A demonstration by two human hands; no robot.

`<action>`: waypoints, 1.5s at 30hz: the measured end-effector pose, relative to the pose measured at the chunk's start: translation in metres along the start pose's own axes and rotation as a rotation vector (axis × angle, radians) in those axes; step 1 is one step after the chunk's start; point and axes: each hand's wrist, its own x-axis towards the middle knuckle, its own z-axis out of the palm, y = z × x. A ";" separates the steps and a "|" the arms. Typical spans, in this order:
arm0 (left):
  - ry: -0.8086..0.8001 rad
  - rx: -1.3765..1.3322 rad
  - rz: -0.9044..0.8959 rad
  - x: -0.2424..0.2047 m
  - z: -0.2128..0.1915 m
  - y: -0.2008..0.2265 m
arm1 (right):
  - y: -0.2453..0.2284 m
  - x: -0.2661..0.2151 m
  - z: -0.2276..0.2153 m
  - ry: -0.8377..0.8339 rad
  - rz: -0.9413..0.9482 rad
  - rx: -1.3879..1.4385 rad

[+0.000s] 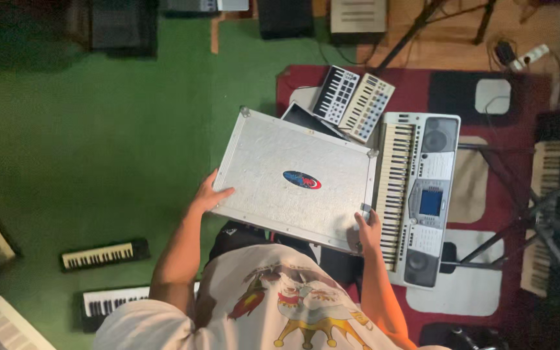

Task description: The person places a black tube into a padded carrying case, closes and latches a series of equipment cases, and then picks up and carries a silver case across a room filled with musical keyboards.

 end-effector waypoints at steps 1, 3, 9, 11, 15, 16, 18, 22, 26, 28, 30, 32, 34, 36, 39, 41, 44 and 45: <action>0.034 -0.027 0.021 -0.010 -0.001 -0.010 | -0.006 0.004 0.002 -0.037 -0.062 0.045; 0.103 -0.073 0.063 -0.031 -0.005 -0.030 | -0.019 0.010 0.011 -0.117 -0.176 0.140; 0.308 -0.132 0.125 -0.096 -0.022 -0.072 | -0.066 0.023 0.050 -0.304 -0.203 0.064; 0.317 -0.243 0.057 -0.115 -0.029 -0.084 | -0.083 0.025 0.067 -0.389 -0.165 0.111; 0.463 -0.372 0.270 -0.158 -0.048 -0.116 | -0.113 0.013 0.112 -0.461 -0.283 0.010; 0.464 -0.384 0.214 -0.167 -0.055 -0.126 | -0.123 0.009 0.126 -0.492 -0.327 -0.007; 0.458 -0.410 0.100 -0.187 -0.067 -0.151 | -0.138 -0.004 0.155 -0.551 -0.409 -0.038; 0.556 -0.527 -0.008 -0.220 -0.092 -0.194 | -0.177 -0.031 0.223 -0.607 -0.463 -0.146; 0.638 -0.619 -0.182 -0.246 -0.123 -0.223 | -0.213 -0.052 0.287 -0.659 -0.516 -0.236; 0.651 -0.684 -0.280 -0.258 -0.136 -0.229 | -0.232 -0.059 0.320 -0.690 -0.547 -0.287; 0.652 -0.706 -0.411 -0.274 -0.148 -0.239 | -0.248 -0.068 0.344 -0.736 -0.551 -0.342; 0.690 -0.666 -0.426 -0.285 -0.157 -0.250 | -0.261 -0.076 0.371 -0.761 -0.631 -0.352; 0.740 -0.656 -0.417 -0.290 -0.163 -0.260 | -0.277 -0.083 0.396 -0.842 -0.687 -0.269; 0.805 -0.670 -0.394 -0.294 -0.163 -0.273 | -0.287 -0.090 0.423 -0.983 -0.697 -0.091; 0.926 -0.640 -0.319 -0.298 -0.164 -0.291 | -0.301 -0.100 0.458 -0.922 -0.715 -0.239; 0.905 -0.723 -0.404 -0.294 -0.168 -0.302 | -0.313 -0.101 0.485 -0.896 -0.768 -0.368; 1.017 -0.727 -0.317 -0.289 -0.179 -0.322 | -0.323 -0.109 0.529 -0.962 -0.748 -0.368; 1.077 -0.701 -0.248 -0.284 -0.186 -0.329 | -0.328 -0.111 0.545 -0.998 -0.724 -0.333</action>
